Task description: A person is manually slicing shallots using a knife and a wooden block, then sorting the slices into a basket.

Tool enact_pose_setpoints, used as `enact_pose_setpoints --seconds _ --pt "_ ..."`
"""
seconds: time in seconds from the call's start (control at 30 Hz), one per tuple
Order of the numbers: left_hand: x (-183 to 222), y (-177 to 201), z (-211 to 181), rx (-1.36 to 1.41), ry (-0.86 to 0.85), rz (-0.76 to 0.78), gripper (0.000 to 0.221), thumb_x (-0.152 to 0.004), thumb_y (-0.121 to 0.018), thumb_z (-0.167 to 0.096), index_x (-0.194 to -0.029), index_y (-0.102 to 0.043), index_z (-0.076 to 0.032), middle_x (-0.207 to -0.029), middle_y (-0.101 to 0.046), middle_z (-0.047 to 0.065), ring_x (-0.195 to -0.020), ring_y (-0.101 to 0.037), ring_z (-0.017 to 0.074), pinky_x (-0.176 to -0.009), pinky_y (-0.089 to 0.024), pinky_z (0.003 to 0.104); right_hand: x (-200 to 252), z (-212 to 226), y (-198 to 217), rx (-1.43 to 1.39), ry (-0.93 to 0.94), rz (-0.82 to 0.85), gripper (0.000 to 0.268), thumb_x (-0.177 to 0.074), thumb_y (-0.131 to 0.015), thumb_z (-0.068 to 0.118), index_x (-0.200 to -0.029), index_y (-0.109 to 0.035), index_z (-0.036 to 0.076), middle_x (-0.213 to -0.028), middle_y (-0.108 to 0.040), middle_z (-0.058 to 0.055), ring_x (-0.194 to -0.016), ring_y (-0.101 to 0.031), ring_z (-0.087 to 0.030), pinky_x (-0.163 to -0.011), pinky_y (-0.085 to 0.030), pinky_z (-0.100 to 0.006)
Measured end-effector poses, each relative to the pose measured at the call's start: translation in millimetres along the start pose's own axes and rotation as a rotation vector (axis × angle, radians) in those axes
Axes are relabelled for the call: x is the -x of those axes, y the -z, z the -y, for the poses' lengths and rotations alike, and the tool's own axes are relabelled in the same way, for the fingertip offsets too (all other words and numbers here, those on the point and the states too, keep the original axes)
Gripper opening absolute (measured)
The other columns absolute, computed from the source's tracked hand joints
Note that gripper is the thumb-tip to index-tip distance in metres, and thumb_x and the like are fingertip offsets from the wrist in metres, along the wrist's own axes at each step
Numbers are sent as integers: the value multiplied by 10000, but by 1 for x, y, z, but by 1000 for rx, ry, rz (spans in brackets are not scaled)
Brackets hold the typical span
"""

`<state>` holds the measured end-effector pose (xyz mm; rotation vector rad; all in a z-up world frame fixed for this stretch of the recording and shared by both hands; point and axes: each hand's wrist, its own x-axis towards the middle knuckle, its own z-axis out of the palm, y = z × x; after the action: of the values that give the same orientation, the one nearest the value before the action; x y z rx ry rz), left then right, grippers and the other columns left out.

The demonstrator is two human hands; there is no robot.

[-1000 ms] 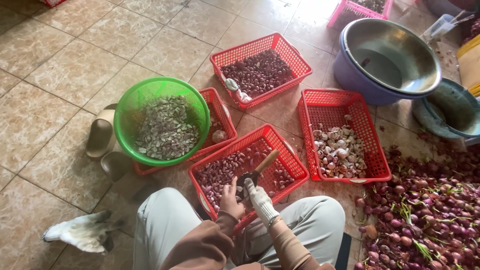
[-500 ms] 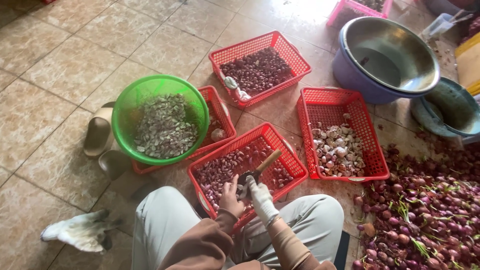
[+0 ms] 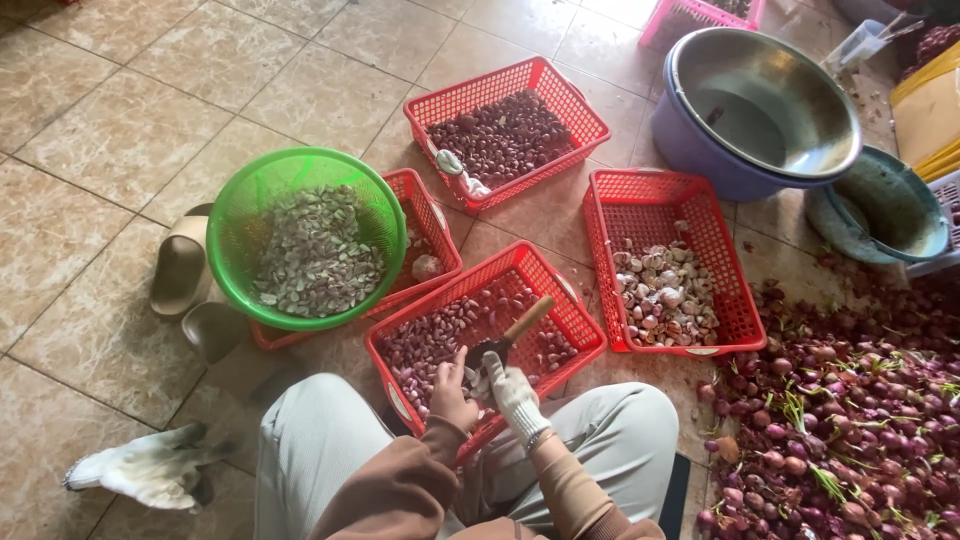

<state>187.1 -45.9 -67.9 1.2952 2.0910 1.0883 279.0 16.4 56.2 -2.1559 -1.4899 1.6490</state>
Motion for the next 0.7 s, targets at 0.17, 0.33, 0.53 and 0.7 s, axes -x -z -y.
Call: enact_pose_setpoints --seconds 0.17,0.33,0.53,0.7 --pt "-13 0 20 -13 -13 -67 1116 -559 -577 126 -1583 -381 -271 -1178 -544 147 -1126 -595 436 -976 -522 488 7 30 51 668 199 -101 368 -852 -580 652 -861 -800 357 -889 -786 41 -976 -758 -226 -868 -613 -384" --pt "-15 2 23 -36 43 -114 1101 -572 -584 90 -1587 -372 -282 -1188 -539 135 -1203 -576 414 -1060 -497 475 -158 -40 66 1066 290 -269 293 -994 -495 295 -1123 -745 214 -1059 -788 -43 -1010 -760 -280 -777 -630 -489" --pt "-10 2 18 1 79 -100 1087 -583 -570 83 -1581 -381 -300 -1206 -555 122 -1262 -559 406 -1096 -487 466 -216 -58 54 922 147 -198 348 -990 -574 221 -1249 -672 10 -1059 -710 -165 -1074 -644 -518 -641 -531 -756" --pt "-14 1 20 113 135 73 1093 -584 -656 -52 -1583 -358 -380 -1218 -585 91 -1215 -600 351 -1074 -492 446 -95 -24 63 208 370 -167 321 -919 -699 344 -1233 -749 299 -1179 -775 3 -1175 -693 -184 -956 -590 -367"
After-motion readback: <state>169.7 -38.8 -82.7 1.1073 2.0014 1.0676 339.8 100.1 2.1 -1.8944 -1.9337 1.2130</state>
